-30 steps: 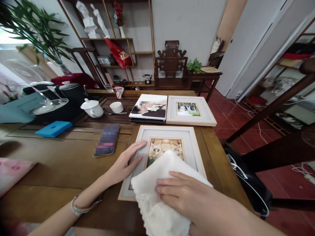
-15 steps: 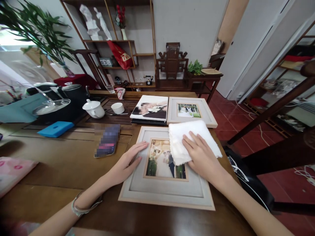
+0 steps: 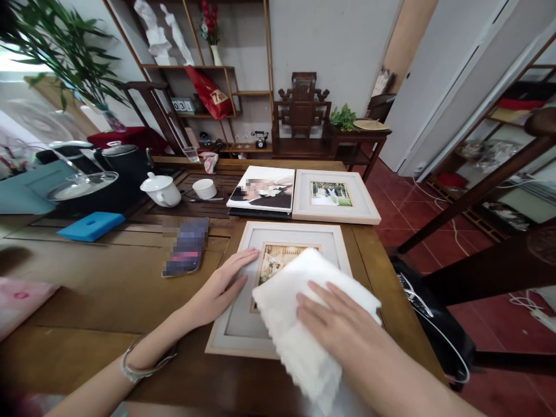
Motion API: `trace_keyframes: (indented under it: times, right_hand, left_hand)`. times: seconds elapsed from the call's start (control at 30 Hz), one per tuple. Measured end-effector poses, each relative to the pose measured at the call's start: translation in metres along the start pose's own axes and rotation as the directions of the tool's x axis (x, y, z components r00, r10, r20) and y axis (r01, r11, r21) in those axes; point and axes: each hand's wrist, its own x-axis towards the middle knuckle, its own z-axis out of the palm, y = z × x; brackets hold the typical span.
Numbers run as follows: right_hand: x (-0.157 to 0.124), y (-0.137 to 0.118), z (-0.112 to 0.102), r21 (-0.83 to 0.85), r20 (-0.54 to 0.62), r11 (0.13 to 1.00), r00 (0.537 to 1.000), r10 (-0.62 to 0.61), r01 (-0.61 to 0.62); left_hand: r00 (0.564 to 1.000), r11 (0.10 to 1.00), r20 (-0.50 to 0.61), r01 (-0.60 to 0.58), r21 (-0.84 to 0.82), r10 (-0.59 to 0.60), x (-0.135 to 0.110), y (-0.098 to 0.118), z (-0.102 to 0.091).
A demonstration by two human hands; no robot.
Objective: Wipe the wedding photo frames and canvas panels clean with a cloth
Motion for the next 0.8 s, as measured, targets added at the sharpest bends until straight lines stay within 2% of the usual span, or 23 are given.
trace_keyframes:
  times: [0.1,0.23,0.37,0.47,0.63,0.7,0.8]
  right_hand:
    - [0.007,0.029,0.008,-0.052,-0.046,0.996,0.997,0.069,-0.072]
    - [0.019,0.065,0.004,-0.127,-0.156,0.966,0.966,0.205,-0.225]
    - [0.046,0.082,0.000,-0.106,-0.302,0.950,0.920,0.251,-0.294]
    - [0.078,0.076,0.003,-0.060,-0.298,0.973,0.935,0.194,-0.221]
    - [0.123,0.056,0.008,0.046,-0.140,0.999,0.990,0.009,-0.003]
    - [0.127,0.055,0.008,0.070,-0.088,0.996,0.995,-0.040,0.046]
    - [0.114,0.061,0.006,0.063,-0.038,0.996,0.997,-0.065,0.067]
  left_hand:
    - [1.000,1.000,0.004,0.003,-0.005,-0.002,0.000,0.001,-0.001]
    - [1.000,1.000,0.013,0.001,-0.006,-0.001,0.000,0.002,-0.002]
    - [1.000,1.000,0.008,-0.006,-0.002,0.006,0.000,0.002,-0.002]
    - [1.000,1.000,0.010,-0.010,0.001,0.010,0.001,0.003,-0.002]
    - [0.999,0.999,-0.021,-0.045,0.005,0.045,0.001,-0.001,0.000]
    - [0.998,0.998,-0.035,-0.061,0.003,0.061,0.001,-0.002,0.001]
    - [0.998,0.998,-0.018,-0.056,-0.005,0.056,0.000,-0.002,0.000]
